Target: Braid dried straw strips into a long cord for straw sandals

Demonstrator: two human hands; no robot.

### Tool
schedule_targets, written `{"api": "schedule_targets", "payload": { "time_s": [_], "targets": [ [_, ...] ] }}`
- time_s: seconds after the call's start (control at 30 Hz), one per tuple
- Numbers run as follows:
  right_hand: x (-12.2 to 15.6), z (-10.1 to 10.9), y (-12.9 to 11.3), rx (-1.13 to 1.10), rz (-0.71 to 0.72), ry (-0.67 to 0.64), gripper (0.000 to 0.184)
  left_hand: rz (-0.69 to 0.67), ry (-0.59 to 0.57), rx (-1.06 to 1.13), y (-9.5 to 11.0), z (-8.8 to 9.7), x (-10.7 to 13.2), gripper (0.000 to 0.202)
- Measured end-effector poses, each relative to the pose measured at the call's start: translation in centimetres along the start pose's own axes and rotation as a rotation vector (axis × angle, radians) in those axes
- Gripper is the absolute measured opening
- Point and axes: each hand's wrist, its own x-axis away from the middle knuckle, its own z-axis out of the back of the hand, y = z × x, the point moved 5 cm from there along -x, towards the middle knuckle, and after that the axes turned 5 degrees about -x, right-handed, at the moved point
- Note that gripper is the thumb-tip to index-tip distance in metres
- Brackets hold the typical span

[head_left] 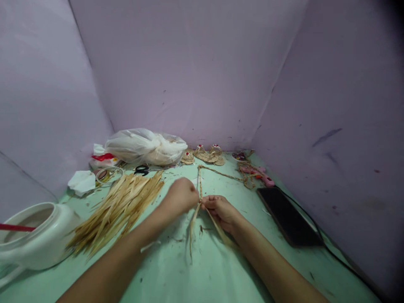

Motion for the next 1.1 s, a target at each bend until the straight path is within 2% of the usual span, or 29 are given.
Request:
{"api": "schedule_targets", "payload": {
  "time_s": [0.03,0.07,0.17,0.23,0.3,0.43,0.5,0.6,0.73,0.83,0.93,1.0,1.1],
  "targets": [
    [0.1,0.0,-0.1,-0.007,0.002,-0.015,0.003,0.058,0.009,0.058,-0.6,0.7,-0.5,0.009],
    [0.1,0.0,-0.1,-0.013,0.007,-0.024,0.003,0.107,-0.047,0.159,-1.2,0.7,-1.0,0.011],
    [0.2,-0.1,-0.3,-0.026,0.031,-0.070,0.007,0.147,-0.380,0.468,-2.4,-1.3,-1.8,0.013],
    [0.1,-0.1,-0.4,-0.013,0.039,-0.097,0.006,0.128,-0.505,0.590,-2.7,-2.7,-2.0,0.013],
    [-0.2,0.2,-0.4,0.051,0.048,-0.116,0.006,0.121,-0.465,0.584,-3.0,-3.2,-2.3,0.011],
    [-1.2,0.9,-0.4,0.351,0.195,-0.115,0.004,0.133,-0.265,0.259,-2.9,-2.8,-2.5,0.009],
    [-1.6,1.3,-0.5,0.527,0.301,-0.055,0.004,0.136,-0.197,0.151,-2.7,-2.6,-2.3,0.013],
    [-1.2,1.4,-0.9,0.815,0.411,0.060,0.011,0.069,-0.134,0.166,-2.6,-2.8,-2.3,0.014],
    [0.9,0.9,-2.2,1.113,0.402,0.250,0.016,-0.048,-0.062,0.177,-3.3,-3.6,-3.0,0.014],
    [2.5,0.2,-2.6,1.197,0.333,0.312,0.017,-0.022,-0.032,0.192,-3.5,-4.0,-3.2,0.016],
    [3.5,-1.2,-2.3,1.315,0.389,0.320,0.021,0.068,-0.029,0.246,-3.1,-3.7,-2.5,0.017],
    [4.0,-2.1,-1.9,1.407,0.444,0.337,0.023,0.104,-0.072,0.308,-2.6,-3.4,-1.9,0.017],
    [4.4,-3.1,-1.3,1.472,0.464,0.321,0.024,0.041,-0.159,0.369,-2.2,-3.0,-1.6,0.015]
  ]
}}
